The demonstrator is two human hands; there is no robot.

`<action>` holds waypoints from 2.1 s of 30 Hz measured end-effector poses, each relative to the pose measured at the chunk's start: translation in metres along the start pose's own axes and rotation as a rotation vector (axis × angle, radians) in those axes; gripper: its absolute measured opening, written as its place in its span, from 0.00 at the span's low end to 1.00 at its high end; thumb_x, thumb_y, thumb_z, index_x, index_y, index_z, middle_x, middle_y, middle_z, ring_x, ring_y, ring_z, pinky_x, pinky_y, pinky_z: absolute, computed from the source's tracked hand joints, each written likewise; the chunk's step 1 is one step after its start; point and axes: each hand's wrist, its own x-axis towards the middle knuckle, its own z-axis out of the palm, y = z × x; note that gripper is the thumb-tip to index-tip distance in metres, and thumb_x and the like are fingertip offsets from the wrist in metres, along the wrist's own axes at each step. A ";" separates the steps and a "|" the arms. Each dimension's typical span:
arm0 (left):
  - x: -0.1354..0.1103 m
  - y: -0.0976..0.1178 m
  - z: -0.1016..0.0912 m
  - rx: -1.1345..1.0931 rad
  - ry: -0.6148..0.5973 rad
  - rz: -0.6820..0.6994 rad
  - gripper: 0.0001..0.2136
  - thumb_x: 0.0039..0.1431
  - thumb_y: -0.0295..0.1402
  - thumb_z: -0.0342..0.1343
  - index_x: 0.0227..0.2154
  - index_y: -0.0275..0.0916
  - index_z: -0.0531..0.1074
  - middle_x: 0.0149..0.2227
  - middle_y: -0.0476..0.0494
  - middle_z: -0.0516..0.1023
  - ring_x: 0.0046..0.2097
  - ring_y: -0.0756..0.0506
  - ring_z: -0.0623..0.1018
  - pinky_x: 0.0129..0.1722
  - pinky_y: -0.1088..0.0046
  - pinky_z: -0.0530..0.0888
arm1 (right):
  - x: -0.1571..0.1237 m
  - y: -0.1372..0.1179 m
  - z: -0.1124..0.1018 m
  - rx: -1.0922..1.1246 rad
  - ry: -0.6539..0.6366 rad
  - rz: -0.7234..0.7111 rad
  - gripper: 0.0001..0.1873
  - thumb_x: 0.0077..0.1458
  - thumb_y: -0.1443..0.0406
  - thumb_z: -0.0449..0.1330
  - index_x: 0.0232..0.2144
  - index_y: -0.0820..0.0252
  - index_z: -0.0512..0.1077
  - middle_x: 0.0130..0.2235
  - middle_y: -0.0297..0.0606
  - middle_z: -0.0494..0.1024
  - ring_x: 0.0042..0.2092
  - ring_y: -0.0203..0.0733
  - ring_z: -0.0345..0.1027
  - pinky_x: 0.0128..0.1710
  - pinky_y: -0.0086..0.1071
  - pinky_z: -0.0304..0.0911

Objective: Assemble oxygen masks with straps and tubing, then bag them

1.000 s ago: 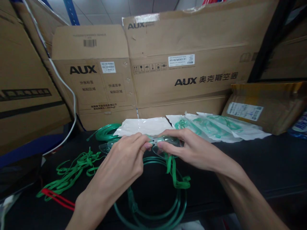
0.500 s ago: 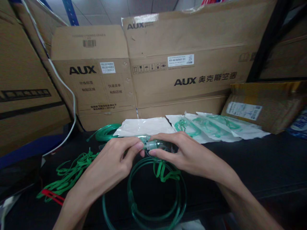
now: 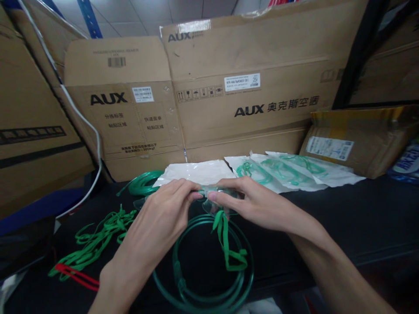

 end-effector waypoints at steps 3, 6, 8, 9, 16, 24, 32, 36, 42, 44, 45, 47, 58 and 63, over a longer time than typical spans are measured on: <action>0.000 0.002 0.003 0.088 -0.009 0.032 0.07 0.71 0.26 0.49 0.43 0.39 0.72 0.40 0.45 0.77 0.42 0.42 0.76 0.43 0.64 0.68 | 0.000 0.002 -0.001 -0.005 -0.003 -0.013 0.16 0.68 0.57 0.58 0.35 0.61 0.79 0.36 0.36 0.84 0.40 0.45 0.77 0.43 0.34 0.65; 0.000 0.002 0.004 0.100 -0.033 0.026 0.08 0.70 0.25 0.49 0.42 0.39 0.73 0.40 0.45 0.78 0.43 0.41 0.76 0.44 0.63 0.68 | 0.000 0.003 -0.002 -0.056 0.028 -0.063 0.13 0.67 0.58 0.60 0.39 0.60 0.80 0.40 0.36 0.85 0.44 0.46 0.77 0.46 0.34 0.65; 0.000 0.002 0.002 0.076 -0.046 0.012 0.08 0.70 0.25 0.49 0.42 0.40 0.73 0.40 0.46 0.78 0.43 0.42 0.76 0.44 0.63 0.68 | 0.001 0.003 -0.001 -0.080 0.050 -0.104 0.12 0.66 0.59 0.61 0.42 0.58 0.81 0.42 0.36 0.85 0.46 0.45 0.77 0.47 0.33 0.65; 0.000 0.001 0.001 0.061 -0.047 0.007 0.07 0.70 0.26 0.50 0.41 0.40 0.73 0.40 0.47 0.78 0.43 0.42 0.76 0.44 0.64 0.68 | 0.000 0.002 0.000 -0.088 0.062 -0.122 0.12 0.66 0.59 0.62 0.44 0.57 0.81 0.43 0.35 0.85 0.46 0.45 0.77 0.47 0.33 0.65; -0.002 -0.004 -0.005 -0.058 -0.088 -0.044 0.08 0.70 0.26 0.51 0.42 0.43 0.74 0.42 0.51 0.80 0.43 0.46 0.78 0.46 0.69 0.68 | -0.001 0.014 0.012 -0.271 0.186 -0.174 0.16 0.63 0.60 0.65 0.53 0.54 0.78 0.54 0.37 0.83 0.57 0.49 0.74 0.58 0.37 0.62; -0.002 -0.016 0.002 -0.059 -0.106 -0.045 0.09 0.72 0.28 0.49 0.45 0.43 0.74 0.44 0.50 0.79 0.45 0.45 0.77 0.48 0.67 0.68 | 0.002 0.014 0.018 -0.290 0.204 -0.193 0.16 0.66 0.59 0.62 0.54 0.56 0.76 0.54 0.40 0.82 0.56 0.48 0.74 0.54 0.34 0.63; 0.000 -0.009 -0.005 -0.064 -0.023 -0.038 0.07 0.71 0.34 0.54 0.49 0.44 0.74 0.49 0.49 0.80 0.52 0.45 0.77 0.54 0.67 0.69 | 0.002 0.006 0.007 -0.122 0.094 -0.092 0.12 0.68 0.59 0.60 0.48 0.57 0.78 0.47 0.36 0.84 0.48 0.44 0.76 0.48 0.34 0.63; -0.001 -0.006 -0.006 -0.032 -0.026 -0.048 0.07 0.72 0.34 0.53 0.46 0.43 0.75 0.47 0.48 0.81 0.49 0.43 0.78 0.51 0.65 0.70 | 0.003 0.002 0.007 -0.118 0.106 -0.077 0.13 0.68 0.57 0.59 0.41 0.59 0.80 0.41 0.36 0.84 0.42 0.43 0.76 0.42 0.33 0.62; -0.001 -0.002 -0.002 -0.026 -0.002 -0.014 0.07 0.73 0.33 0.51 0.47 0.42 0.73 0.48 0.45 0.78 0.51 0.43 0.75 0.52 0.64 0.69 | 0.001 0.001 0.005 -0.099 0.104 -0.075 0.15 0.68 0.56 0.58 0.39 0.59 0.79 0.39 0.34 0.84 0.40 0.43 0.75 0.41 0.32 0.62; 0.000 0.001 -0.003 -0.036 0.021 0.002 0.06 0.73 0.31 0.51 0.47 0.41 0.72 0.47 0.45 0.77 0.50 0.43 0.75 0.50 0.64 0.69 | 0.000 0.001 0.003 -0.048 0.078 -0.096 0.12 0.68 0.58 0.58 0.41 0.59 0.79 0.42 0.34 0.84 0.43 0.43 0.75 0.42 0.31 0.63; 0.001 0.002 -0.003 -0.031 0.033 0.013 0.06 0.73 0.30 0.50 0.46 0.40 0.72 0.45 0.45 0.77 0.48 0.43 0.74 0.49 0.64 0.69 | -0.001 0.000 0.002 -0.023 0.062 -0.104 0.12 0.68 0.59 0.58 0.41 0.59 0.79 0.43 0.34 0.83 0.44 0.43 0.75 0.42 0.30 0.63; 0.001 0.004 -0.004 -0.004 0.058 0.039 0.06 0.72 0.28 0.50 0.44 0.39 0.72 0.43 0.45 0.77 0.46 0.43 0.74 0.47 0.64 0.69 | -0.001 -0.001 0.000 0.010 0.033 -0.108 0.12 0.68 0.59 0.58 0.40 0.60 0.79 0.41 0.34 0.83 0.45 0.43 0.75 0.42 0.30 0.63; 0.000 0.005 -0.003 -0.005 0.037 0.014 0.08 0.70 0.26 0.50 0.41 0.40 0.74 0.40 0.46 0.79 0.43 0.44 0.77 0.44 0.66 0.69 | 0.001 0.002 0.001 -0.070 0.099 -0.180 0.14 0.66 0.58 0.61 0.49 0.55 0.80 0.48 0.37 0.85 0.49 0.47 0.77 0.48 0.34 0.67; -0.001 0.008 -0.006 -0.100 0.029 -0.040 0.08 0.69 0.25 0.51 0.37 0.41 0.75 0.35 0.50 0.79 0.38 0.46 0.77 0.40 0.69 0.68 | -0.001 0.003 0.005 -0.147 0.182 -0.226 0.11 0.63 0.65 0.64 0.47 0.53 0.82 0.45 0.35 0.87 0.48 0.46 0.79 0.50 0.34 0.68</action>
